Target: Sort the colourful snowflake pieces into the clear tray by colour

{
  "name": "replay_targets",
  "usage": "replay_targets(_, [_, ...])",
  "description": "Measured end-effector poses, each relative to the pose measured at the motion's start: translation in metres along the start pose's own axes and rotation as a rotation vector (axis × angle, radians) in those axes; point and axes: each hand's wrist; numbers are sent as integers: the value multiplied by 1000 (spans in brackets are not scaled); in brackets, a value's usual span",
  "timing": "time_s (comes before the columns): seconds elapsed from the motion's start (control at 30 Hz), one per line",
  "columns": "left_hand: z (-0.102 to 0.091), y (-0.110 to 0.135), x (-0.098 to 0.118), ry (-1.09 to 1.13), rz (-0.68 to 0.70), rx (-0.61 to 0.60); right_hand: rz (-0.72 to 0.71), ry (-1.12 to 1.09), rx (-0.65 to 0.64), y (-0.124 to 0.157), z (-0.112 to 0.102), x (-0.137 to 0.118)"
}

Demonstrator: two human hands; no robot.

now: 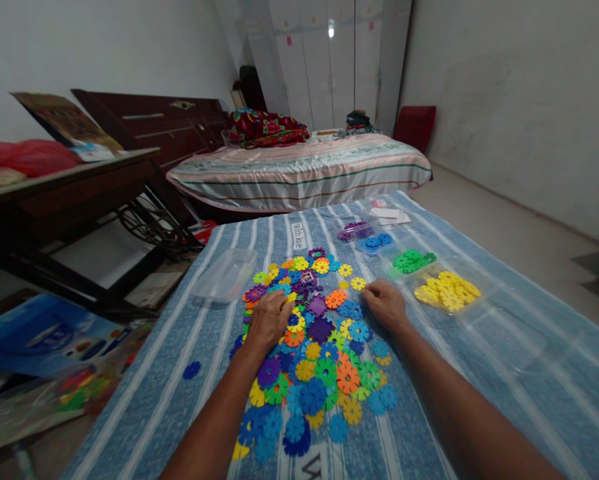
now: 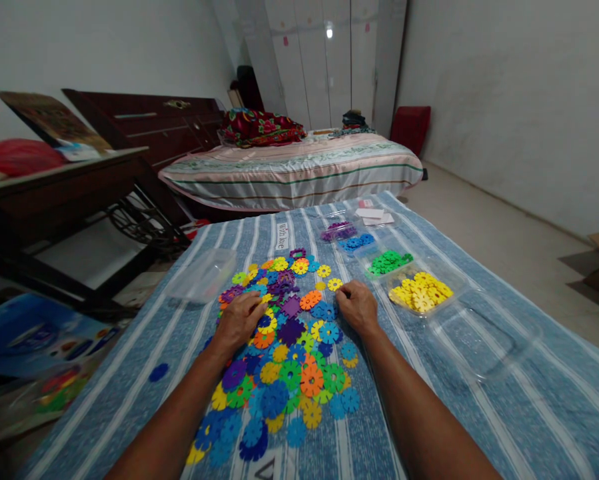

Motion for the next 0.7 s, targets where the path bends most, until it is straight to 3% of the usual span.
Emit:
replay_targets(0.43, [-16,-1,18,143,-124,113,0,-5,2,0,1,0])
replay_targets(0.57, [-22,-7,42,201,-253,173,-1,4,7,0,1,-1])
replay_targets(0.7, [-12,-20,88,503,-431,58,-13,24,6,-1,1,0])
Point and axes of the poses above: each hand's wrist, its own y-axis away from the middle knuckle, its own z-axis out of the palm, x = y × z, and after that the axes turned 2 degrees about -z, right-handed
